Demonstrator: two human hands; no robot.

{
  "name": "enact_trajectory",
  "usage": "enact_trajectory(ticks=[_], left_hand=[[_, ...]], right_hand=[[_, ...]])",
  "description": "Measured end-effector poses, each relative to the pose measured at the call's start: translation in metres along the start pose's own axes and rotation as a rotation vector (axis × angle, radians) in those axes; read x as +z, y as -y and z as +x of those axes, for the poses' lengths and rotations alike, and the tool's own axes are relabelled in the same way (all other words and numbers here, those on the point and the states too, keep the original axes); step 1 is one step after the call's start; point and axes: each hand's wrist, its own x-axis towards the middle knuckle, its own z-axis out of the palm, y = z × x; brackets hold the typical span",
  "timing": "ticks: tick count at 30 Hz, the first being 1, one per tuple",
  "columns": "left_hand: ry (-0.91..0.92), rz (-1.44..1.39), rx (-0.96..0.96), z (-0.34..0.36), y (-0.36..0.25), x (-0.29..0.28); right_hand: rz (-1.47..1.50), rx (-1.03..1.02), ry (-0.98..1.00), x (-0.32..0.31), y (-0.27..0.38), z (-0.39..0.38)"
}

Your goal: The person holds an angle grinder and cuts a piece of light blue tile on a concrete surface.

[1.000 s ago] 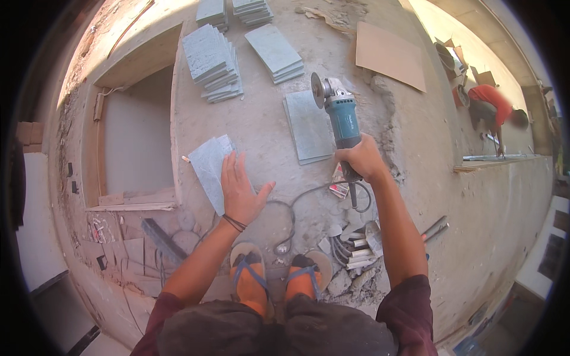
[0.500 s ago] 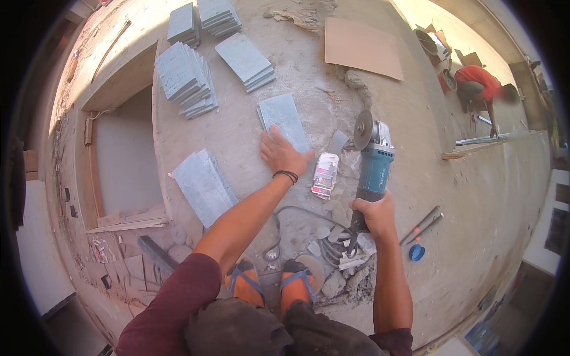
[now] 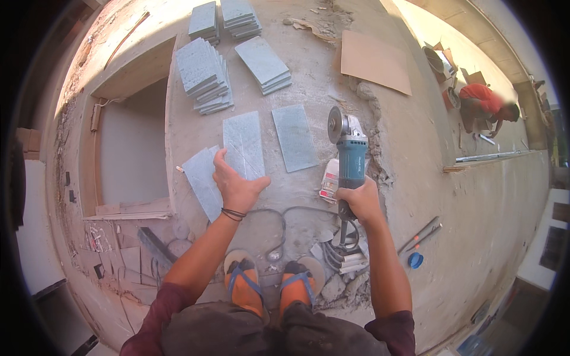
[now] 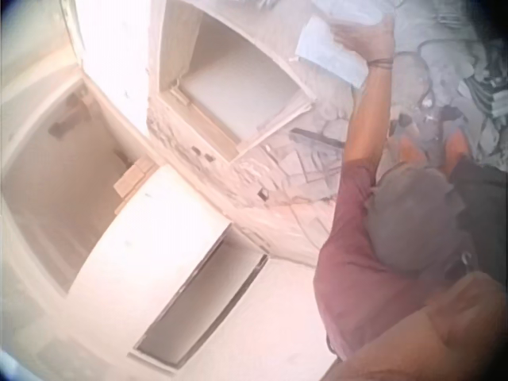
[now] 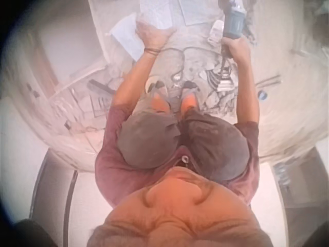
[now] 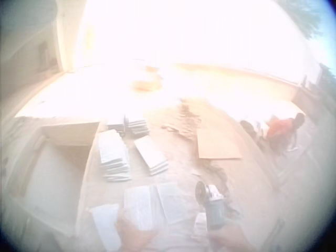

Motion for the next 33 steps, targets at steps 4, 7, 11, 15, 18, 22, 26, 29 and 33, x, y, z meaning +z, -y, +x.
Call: enact_trajectory(ticks=[4, 7, 11, 15, 18, 22, 26, 29, 33], left_hand=[[-0.104, 0.029, -0.097, -0.032, 0.028, -0.056], [-0.189, 0.075, -0.151, -0.043, 0.058, -0.066], [-0.207, 0.136, -0.22, -0.052, 0.077, -0.063], [-0.23, 0.111, -0.223, -0.056, 0.088, -0.051], [-0.228, 0.124, -0.218, -0.058, 0.09, -0.046], [-0.185, 0.144, -0.3, -0.055, 0.082, -0.039], [-0.181, 0.139, -0.265, -0.053, 0.087, -0.033], [-0.176, 0.157, -0.262, -0.054, 0.085, -0.032], [-0.167, 0.18, -0.241, -0.055, 0.084, -0.031]], right_hand=[[-0.064, 0.007, 0.078, 0.029, 0.005, 0.026], [-0.105, 0.067, 0.139, 0.05, 0.015, 0.041], [-0.215, 0.075, 0.121, 0.062, -0.001, 0.069], [-0.276, 0.033, 0.141, 0.068, -0.002, 0.081], [-0.26, 0.049, 0.129, 0.068, -0.003, 0.084], [-0.226, 0.075, 0.142, 0.066, -0.001, 0.085], [-0.211, 0.096, 0.14, 0.066, 0.001, 0.086], [-0.207, 0.083, 0.129, 0.066, 0.001, 0.086], [-0.244, 0.073, 0.119, 0.066, -0.001, 0.089]])
